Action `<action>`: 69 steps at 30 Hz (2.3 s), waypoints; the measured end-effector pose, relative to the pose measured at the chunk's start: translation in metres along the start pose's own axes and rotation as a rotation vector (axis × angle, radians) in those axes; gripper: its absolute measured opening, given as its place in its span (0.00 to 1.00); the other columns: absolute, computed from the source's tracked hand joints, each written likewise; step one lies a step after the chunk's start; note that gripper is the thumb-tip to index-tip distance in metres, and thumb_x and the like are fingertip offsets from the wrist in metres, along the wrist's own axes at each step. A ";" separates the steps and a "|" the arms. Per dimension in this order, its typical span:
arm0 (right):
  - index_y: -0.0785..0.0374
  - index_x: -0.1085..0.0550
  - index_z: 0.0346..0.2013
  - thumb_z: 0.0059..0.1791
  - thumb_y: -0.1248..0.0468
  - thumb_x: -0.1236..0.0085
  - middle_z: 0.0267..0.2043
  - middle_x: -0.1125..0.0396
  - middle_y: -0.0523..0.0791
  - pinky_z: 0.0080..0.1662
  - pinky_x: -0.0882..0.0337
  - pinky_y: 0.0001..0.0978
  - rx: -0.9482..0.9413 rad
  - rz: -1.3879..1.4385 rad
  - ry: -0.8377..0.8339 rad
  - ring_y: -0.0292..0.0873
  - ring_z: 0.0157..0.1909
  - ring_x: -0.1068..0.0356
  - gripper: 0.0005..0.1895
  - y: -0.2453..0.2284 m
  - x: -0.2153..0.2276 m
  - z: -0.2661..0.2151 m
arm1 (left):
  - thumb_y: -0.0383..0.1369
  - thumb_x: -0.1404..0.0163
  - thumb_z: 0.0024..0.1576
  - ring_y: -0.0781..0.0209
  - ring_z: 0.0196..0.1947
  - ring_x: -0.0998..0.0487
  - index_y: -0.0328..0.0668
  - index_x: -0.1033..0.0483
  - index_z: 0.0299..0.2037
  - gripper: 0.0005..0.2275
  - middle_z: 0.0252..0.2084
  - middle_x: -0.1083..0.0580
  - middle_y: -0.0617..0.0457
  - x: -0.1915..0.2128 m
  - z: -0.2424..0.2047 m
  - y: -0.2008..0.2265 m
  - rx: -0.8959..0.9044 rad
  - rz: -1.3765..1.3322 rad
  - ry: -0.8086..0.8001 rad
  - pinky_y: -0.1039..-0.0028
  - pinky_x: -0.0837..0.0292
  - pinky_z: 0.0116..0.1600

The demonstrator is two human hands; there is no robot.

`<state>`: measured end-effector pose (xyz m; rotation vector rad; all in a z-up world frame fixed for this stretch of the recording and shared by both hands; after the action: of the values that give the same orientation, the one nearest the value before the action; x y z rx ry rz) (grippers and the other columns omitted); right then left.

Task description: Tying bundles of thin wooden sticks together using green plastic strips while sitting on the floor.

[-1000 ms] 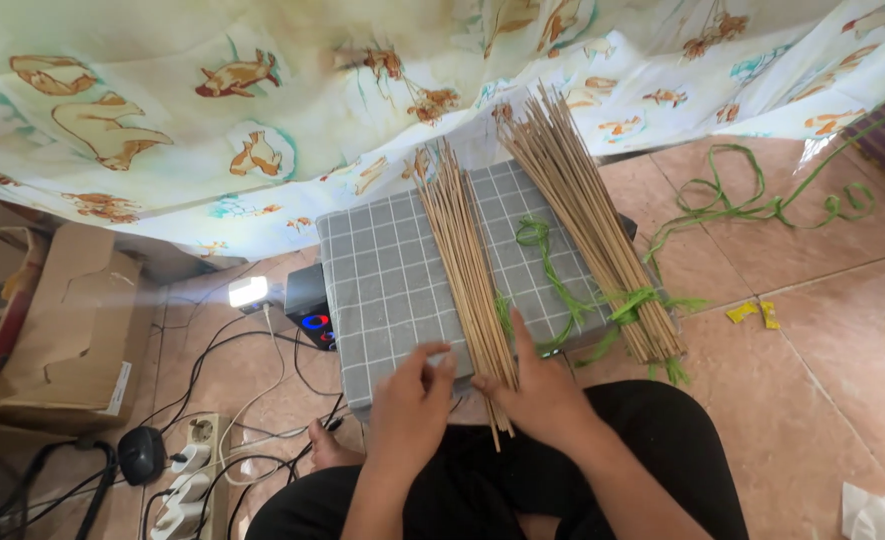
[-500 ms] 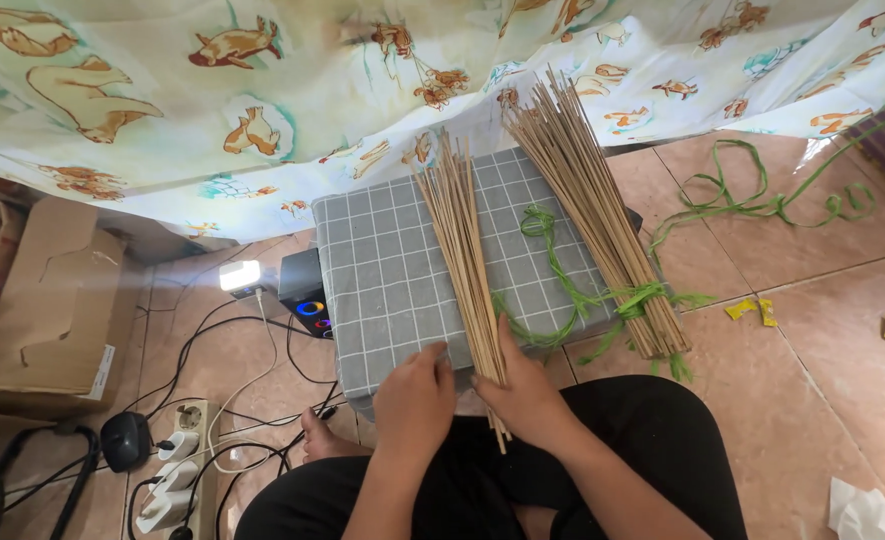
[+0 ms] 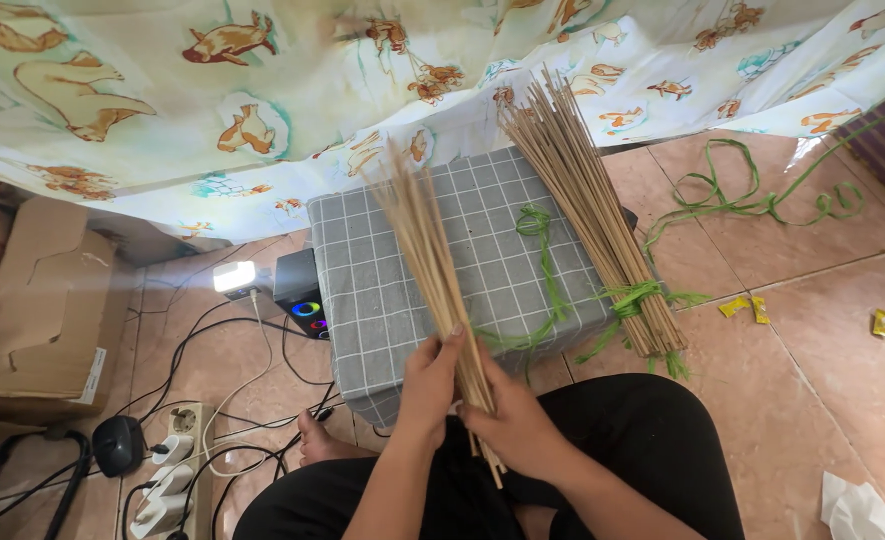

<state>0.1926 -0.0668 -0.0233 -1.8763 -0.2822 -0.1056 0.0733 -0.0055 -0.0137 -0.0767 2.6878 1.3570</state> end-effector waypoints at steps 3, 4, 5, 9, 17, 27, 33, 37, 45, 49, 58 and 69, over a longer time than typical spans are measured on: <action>0.54 0.51 0.76 0.45 0.64 0.44 0.57 0.26 0.48 0.46 0.22 0.30 -0.008 -0.127 -0.046 0.42 0.49 0.20 0.46 0.007 0.002 0.001 | 0.32 0.49 0.61 0.58 0.31 0.25 0.27 0.23 0.47 0.12 0.36 0.22 0.42 0.000 0.005 -0.008 0.007 -0.110 -0.035 0.72 0.29 0.37; 0.56 0.53 0.76 0.46 0.60 0.41 0.62 0.29 0.50 0.49 0.22 0.32 -0.015 -0.222 -0.067 0.44 0.53 0.21 0.47 0.007 0.002 0.001 | 0.28 0.50 0.61 0.54 0.33 0.22 0.27 0.25 0.47 0.10 0.39 0.20 0.39 0.001 0.005 -0.009 0.015 -0.163 -0.040 0.70 0.25 0.40; 0.56 0.53 0.76 0.46 0.60 0.41 0.62 0.29 0.50 0.49 0.22 0.32 -0.014 -0.222 -0.067 0.44 0.53 0.21 0.47 0.000 0.006 0.000 | 0.28 0.50 0.61 0.54 0.33 0.22 0.27 0.25 0.47 0.10 0.39 0.20 0.39 0.001 0.007 -0.011 0.014 -0.164 -0.039 0.70 0.25 0.40; 0.51 0.60 0.78 0.49 0.47 0.47 0.34 0.25 0.45 0.31 0.29 0.34 -0.085 -0.487 0.026 0.43 0.27 0.26 0.49 -0.012 0.025 0.001 | 0.27 0.51 0.61 0.56 0.35 0.23 0.27 0.26 0.51 0.11 0.40 0.23 0.41 0.004 0.008 -0.013 -0.011 -0.190 -0.014 0.70 0.26 0.40; 0.48 0.37 0.69 0.50 0.57 0.46 0.31 0.22 0.43 0.36 0.27 0.38 -0.006 -0.690 0.258 0.46 0.31 0.23 0.32 0.010 0.048 0.027 | 0.27 0.53 0.63 0.52 0.27 0.21 0.35 0.33 0.50 0.08 0.36 0.29 0.45 0.002 0.012 -0.015 0.091 -0.397 -0.081 0.69 0.24 0.27; 0.62 0.37 0.63 0.49 0.62 0.46 0.25 0.28 0.46 0.29 0.32 0.39 0.145 -0.524 0.762 0.48 0.23 0.30 0.27 0.011 0.063 0.040 | 0.27 0.51 0.63 0.66 0.15 0.42 0.39 0.28 0.48 0.06 0.22 0.38 0.53 0.001 -0.012 -0.011 0.071 -0.254 -0.094 0.75 0.44 0.23; 0.65 0.45 0.71 0.47 0.63 0.39 0.34 0.34 0.48 0.33 0.32 0.30 0.336 0.044 0.608 0.40 0.30 0.34 0.41 -0.007 0.062 0.032 | 0.24 0.51 0.60 0.65 0.13 0.40 0.38 0.31 0.48 0.07 0.19 0.36 0.52 -0.004 -0.021 -0.025 -0.081 -0.219 -0.238 0.75 0.44 0.19; 0.58 0.61 0.78 0.36 0.56 0.30 0.54 0.33 0.63 0.51 0.30 0.39 0.312 0.497 0.083 0.55 0.50 0.29 0.65 -0.049 0.057 0.025 | 0.24 0.51 0.55 0.64 0.25 0.30 0.43 0.28 0.41 0.06 0.28 0.28 0.55 -0.006 -0.043 -0.018 -0.580 0.306 -0.272 0.73 0.31 0.31; 0.78 0.24 0.45 0.44 0.75 0.36 0.13 0.37 0.48 0.18 0.31 0.27 0.659 0.490 0.108 0.39 0.13 0.33 0.15 -0.138 0.035 0.016 | 0.28 0.45 0.50 0.33 0.22 0.29 0.41 0.34 0.25 0.08 0.18 0.31 0.40 -0.021 -0.040 0.041 -0.961 0.434 -0.116 0.58 0.35 0.27; 0.76 0.23 0.42 0.44 0.73 0.33 0.14 0.35 0.45 0.21 0.31 0.25 0.736 0.375 0.177 0.36 0.16 0.33 0.13 -0.155 0.030 0.026 | 0.26 0.48 0.52 0.43 0.12 0.36 0.40 0.39 0.17 0.14 0.11 0.39 0.44 -0.028 -0.027 0.050 -1.063 0.334 -0.074 0.68 0.39 0.23; 0.64 0.20 0.41 0.44 0.61 0.30 0.19 0.30 0.42 0.33 0.28 0.27 0.501 0.248 0.321 0.35 0.25 0.31 0.15 -0.127 0.019 0.054 | 0.28 0.50 0.58 0.50 0.11 0.39 0.34 0.30 0.23 0.11 0.10 0.40 0.44 -0.020 0.031 0.020 -0.913 0.348 0.010 0.66 0.42 0.23; 0.64 0.29 0.60 0.54 0.58 0.48 0.42 0.29 0.51 0.55 0.30 0.48 0.403 0.088 0.667 0.49 0.49 0.28 0.21 -0.059 0.089 0.074 | 0.37 0.47 0.63 0.66 0.13 0.37 0.41 0.16 0.38 0.10 0.12 0.35 0.54 -0.002 -0.010 0.050 -0.594 0.268 0.025 0.75 0.41 0.23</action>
<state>0.2589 0.0330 0.0267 -1.3588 0.2259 -0.5587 0.0691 0.0162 0.0328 0.2176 2.2750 2.2028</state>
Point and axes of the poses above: each hand's wrist, its own z-axis towards the middle knuckle, its own x-axis out of the back of the hand, y = z × x, the point moved 1 cm from there along z, towards the middle knuckle
